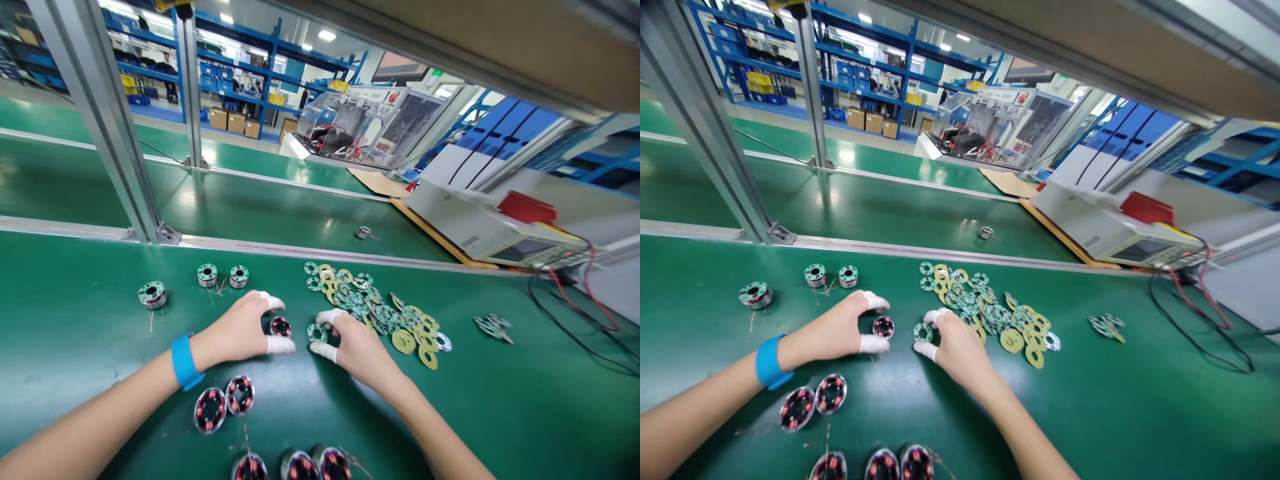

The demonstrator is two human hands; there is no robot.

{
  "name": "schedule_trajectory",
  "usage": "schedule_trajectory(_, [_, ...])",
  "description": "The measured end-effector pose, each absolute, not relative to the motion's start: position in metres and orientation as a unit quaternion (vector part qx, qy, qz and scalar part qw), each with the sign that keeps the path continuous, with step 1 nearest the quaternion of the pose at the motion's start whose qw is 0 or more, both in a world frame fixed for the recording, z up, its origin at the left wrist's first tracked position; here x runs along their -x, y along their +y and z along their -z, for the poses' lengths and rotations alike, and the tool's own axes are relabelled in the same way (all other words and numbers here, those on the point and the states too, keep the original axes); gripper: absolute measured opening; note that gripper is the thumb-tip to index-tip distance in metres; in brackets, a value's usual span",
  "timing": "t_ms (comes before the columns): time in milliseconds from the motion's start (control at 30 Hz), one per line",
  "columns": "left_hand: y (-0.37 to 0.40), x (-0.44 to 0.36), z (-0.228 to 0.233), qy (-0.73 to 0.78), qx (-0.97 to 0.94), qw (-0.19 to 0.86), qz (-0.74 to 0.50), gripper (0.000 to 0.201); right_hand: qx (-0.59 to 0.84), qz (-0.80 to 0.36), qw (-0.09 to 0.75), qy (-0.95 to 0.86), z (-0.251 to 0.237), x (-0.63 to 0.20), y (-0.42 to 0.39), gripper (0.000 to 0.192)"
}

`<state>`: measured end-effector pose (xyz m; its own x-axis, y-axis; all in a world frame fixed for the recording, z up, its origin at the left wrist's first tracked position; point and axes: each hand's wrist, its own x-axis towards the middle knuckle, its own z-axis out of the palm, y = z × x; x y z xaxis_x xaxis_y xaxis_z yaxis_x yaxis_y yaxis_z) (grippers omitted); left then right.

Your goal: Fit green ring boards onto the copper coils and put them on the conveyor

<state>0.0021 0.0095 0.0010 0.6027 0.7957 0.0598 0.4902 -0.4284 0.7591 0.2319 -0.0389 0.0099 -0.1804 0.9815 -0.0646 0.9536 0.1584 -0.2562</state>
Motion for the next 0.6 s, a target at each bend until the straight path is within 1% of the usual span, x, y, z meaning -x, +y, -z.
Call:
schedule_trajectory(33, [0.008, -0.004, -0.001, 0.386, -0.837, 0.335, -0.194, 0.053, 0.636, -0.116, 0.057, -0.761, -0.009, -0.231, -0.038, 0.029])
schedule_trajectory(100, [0.006, -0.007, 0.002, 0.383, -0.86, 0.291, -0.171, 0.047, 0.631, -0.113, 0.07, -0.764, -0.008, -0.229, -0.038, 0.026])
schedule_trajectory(167, [0.005, -0.009, 0.006, 0.397, -0.862, 0.267, -0.167, 0.041, 0.624, -0.123, 0.112, -0.764, -0.008, -0.226, -0.038, 0.026])
schedule_trajectory(200, [0.005, -0.009, 0.007, 0.4, -0.862, 0.264, -0.168, 0.042, 0.613, -0.137, 0.144, -0.764, -0.008, -0.224, -0.038, 0.027])
schedule_trajectory(267, [0.006, -0.009, 0.005, 0.4, -0.853, 0.279, -0.183, 0.047, 0.573, -0.168, 0.215, -0.773, -0.01, -0.218, -0.038, 0.032])
schedule_trajectory(300, [0.007, -0.007, 0.003, 0.4, -0.845, 0.295, -0.199, 0.046, 0.546, -0.177, 0.246, -0.781, -0.011, -0.215, -0.038, 0.036])
schedule_trajectory(367, [0.008, -0.005, -0.005, 0.394, -0.825, 0.328, -0.238, 0.035, 0.492, -0.172, 0.282, -0.805, -0.014, -0.207, -0.036, 0.045])
schedule_trajectory(433, [0.01, -0.003, -0.014, 0.383, -0.813, 0.347, -0.267, 0.02, 0.449, -0.146, 0.297, -0.83, -0.017, -0.2, -0.033, 0.051])
schedule_trajectory(467, [0.011, -0.003, -0.018, 0.379, -0.811, 0.351, -0.274, 0.017, 0.434, -0.13, 0.302, -0.839, -0.018, -0.196, -0.032, 0.052])
schedule_trajectory(600, [0.012, -0.007, -0.021, 0.399, -0.776, 0.382, -0.304, 0.018, 0.431, -0.096, 0.309, -0.842, -0.019, -0.187, -0.027, 0.049])
